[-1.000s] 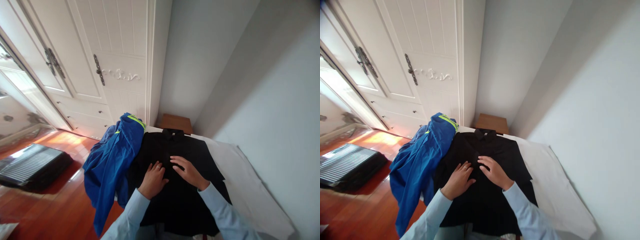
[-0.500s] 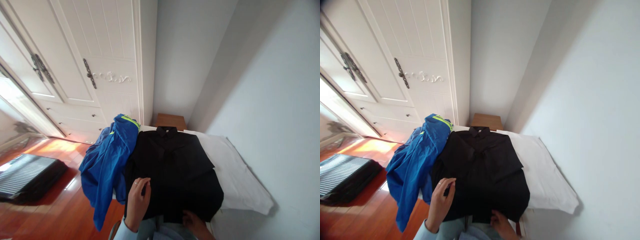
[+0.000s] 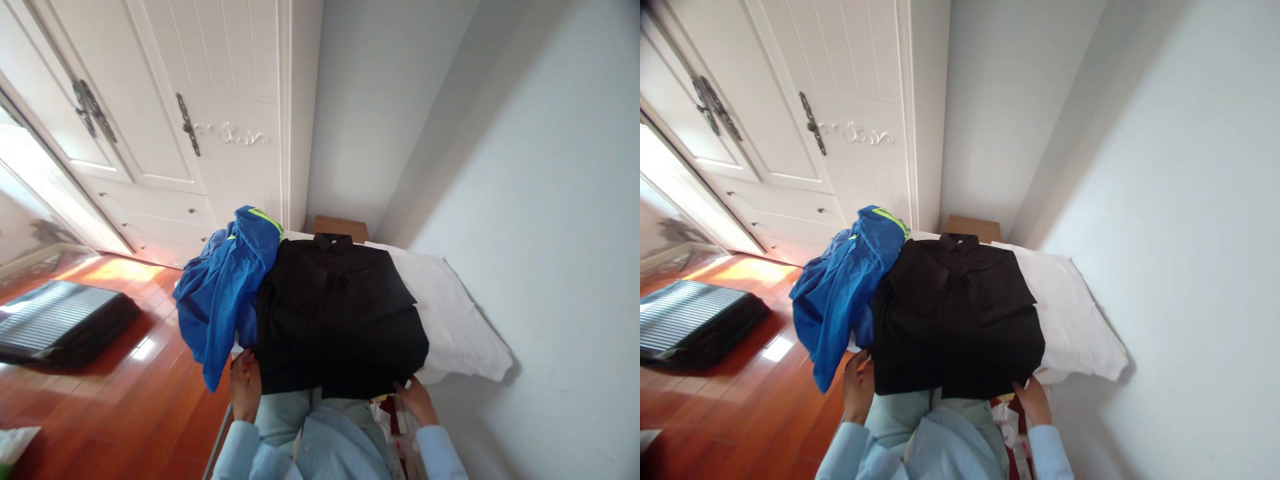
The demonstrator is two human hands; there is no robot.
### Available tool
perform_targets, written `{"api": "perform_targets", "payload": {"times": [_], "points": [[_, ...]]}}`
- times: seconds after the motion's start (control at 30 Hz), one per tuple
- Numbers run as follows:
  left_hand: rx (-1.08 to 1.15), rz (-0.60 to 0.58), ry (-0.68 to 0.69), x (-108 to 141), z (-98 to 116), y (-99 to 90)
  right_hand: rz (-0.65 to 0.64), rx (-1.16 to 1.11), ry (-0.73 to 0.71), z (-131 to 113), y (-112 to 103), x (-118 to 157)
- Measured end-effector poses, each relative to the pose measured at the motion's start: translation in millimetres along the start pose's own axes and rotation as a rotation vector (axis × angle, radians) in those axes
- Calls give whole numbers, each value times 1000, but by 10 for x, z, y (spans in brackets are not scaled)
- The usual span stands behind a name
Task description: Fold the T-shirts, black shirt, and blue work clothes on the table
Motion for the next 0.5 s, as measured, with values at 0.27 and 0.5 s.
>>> {"api": "perform_targets", "payload": {"times": [0.27, 0.5], "points": [[-20, -262, -47, 54, -135, 138, -15, -147, -85, -302, -227, 149], [128, 110, -72, -90, -321, -618, -297, -579, -113, -243, -722, 521]]}}
Point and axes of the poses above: each hand's wrist, its own x-axis away from the middle knuckle, its own y-axis out of the palm, z = x × y, the point moved 8 cm from there along -x, towards the middle knuckle, and after that the axes turned 2 degrees about -y, right-handed, at the moved point
